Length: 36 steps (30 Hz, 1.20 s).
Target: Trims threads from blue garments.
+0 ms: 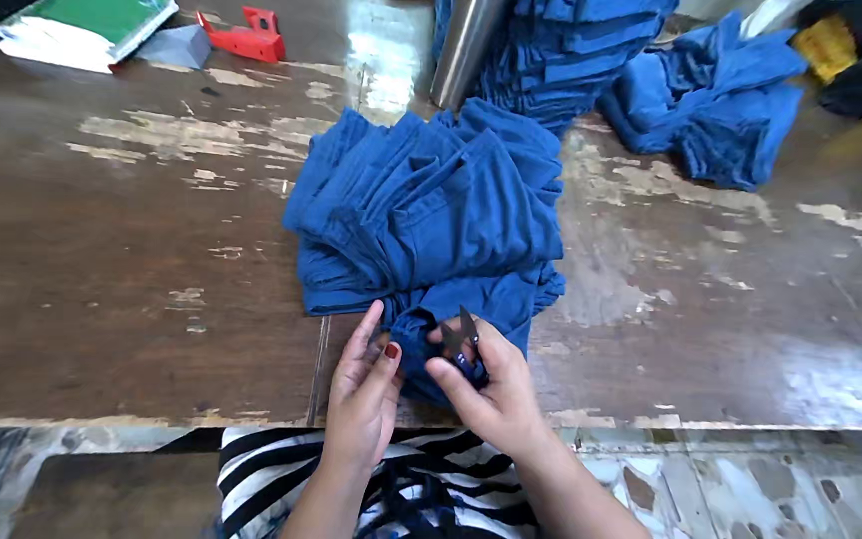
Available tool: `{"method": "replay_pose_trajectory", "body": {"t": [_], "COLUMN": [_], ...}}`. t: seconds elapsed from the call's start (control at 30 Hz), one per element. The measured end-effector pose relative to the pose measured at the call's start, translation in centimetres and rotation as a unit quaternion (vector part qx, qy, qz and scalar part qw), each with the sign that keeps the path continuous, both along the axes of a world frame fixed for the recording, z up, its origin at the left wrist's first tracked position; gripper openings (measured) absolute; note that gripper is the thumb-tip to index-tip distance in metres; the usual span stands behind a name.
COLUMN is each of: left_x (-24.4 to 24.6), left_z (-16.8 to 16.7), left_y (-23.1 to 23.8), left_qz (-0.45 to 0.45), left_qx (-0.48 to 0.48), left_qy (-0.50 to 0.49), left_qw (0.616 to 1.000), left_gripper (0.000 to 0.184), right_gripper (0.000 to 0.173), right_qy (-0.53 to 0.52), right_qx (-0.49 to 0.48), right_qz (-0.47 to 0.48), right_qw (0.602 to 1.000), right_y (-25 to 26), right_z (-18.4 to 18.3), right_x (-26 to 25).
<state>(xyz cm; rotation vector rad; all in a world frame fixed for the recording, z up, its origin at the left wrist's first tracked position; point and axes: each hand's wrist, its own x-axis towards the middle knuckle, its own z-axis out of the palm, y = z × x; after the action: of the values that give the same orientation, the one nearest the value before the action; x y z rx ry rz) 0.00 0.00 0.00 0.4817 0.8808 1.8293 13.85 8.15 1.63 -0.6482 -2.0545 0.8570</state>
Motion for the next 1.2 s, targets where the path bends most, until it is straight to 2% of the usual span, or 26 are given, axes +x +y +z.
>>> {"method": "replay_pose_trajectory", "body": {"t": [0.07,0.1,0.13,0.17,0.27,0.3,0.4,0.53,0.6,0.7,0.9,1.0,1.03,1.1,1.13,1.2], "left_x": [0.2,0.3,0.4,0.5,0.6,0.6,0.7,0.6,0.7,0.8,0.8,1.7,1.9,2.1,1.9,1.3], "left_z": [-0.2,-0.2,-0.1,0.1,-0.3,-0.5,-1.1,-1.7,-1.9,-2.3,-2.5,-2.1,-1.8,-1.6,-1.5,-1.4], "left_y": [0.0,0.0,0.1,0.0,-0.3,-0.4,-0.7,-0.7,-0.7,-0.8,-0.9,-0.3,-0.1,0.2,0.2,-0.2], "left_qz": [0.007,0.021,0.03,0.034,0.04,0.041,0.041,0.035,0.027,0.016,0.052,0.114,0.129,0.134,0.126,0.108], "left_qx": [0.009,0.007,0.002,-0.002,0.01,0.021,0.063,0.119,0.136,0.14,0.136,0.127,0.121,0.108,0.103,0.088], "left_qy": [0.001,0.0,0.002,0.01,0.035,0.034,0.028,0.05,0.107,0.177,0.166,0.176,0.176,0.172,0.168,0.169], "left_qw": [1.0,1.0,1.0,0.999,0.999,0.998,0.997,0.991,0.984,0.974,0.975,0.969,0.968,0.97,0.972,0.976], "left_gripper": [0.041,0.027,0.017,0.015,0.012,0.011,0.009,0.012,0.014,0.015,0.016,0.012,0.014,0.017,0.018,0.019], "right_gripper": [0.022,0.015,0.01,0.01,0.012,0.015,0.042,0.047,0.047,0.047,0.045,0.046,0.044,0.026,0.016,0.014], "right_qy": [0.026,0.053,0.086,0.113,0.128,0.097,-0.067,-0.186,-0.19,-0.186,-0.109,-0.148,-0.183,-0.216,-0.198,-0.099], "right_qx": [0.017,0.023,0.019,0.004,-0.042,-0.026,0.035,0.096,0.111,0.083,0.031,0.062,0.065,0.059,0.062,0.045], "right_qz": [-0.011,-0.008,0.011,0.047,0.146,0.137,0.041,-0.022,-0.03,-0.037,-0.061,-0.1,-0.108,-0.108,-0.104,-0.069], "right_qw": [0.999,0.998,0.996,0.992,0.98,0.985,0.996,0.978,0.975,0.978,0.992,0.982,0.975,0.969,0.973,0.992], "right_y": [-0.3,-0.4,-0.5,-0.5,-0.3,0.0,1.0,0.9,0.5,-0.1,0.6,2.0,2.5,2.8,2.9,2.9], "right_z": [-0.5,-0.6,-0.6,-0.3,0.8,0.6,-0.6,-1.1,-1.0,-0.7,0.0,-0.7,-0.9,-1.1,-1.1,-1.3], "right_x": [-0.7,-0.9,-1.0,-0.9,0.4,0.8,2.0,2.4,2.0,1.3,1.5,1.1,0.9,0.7,0.9,1.9]}}
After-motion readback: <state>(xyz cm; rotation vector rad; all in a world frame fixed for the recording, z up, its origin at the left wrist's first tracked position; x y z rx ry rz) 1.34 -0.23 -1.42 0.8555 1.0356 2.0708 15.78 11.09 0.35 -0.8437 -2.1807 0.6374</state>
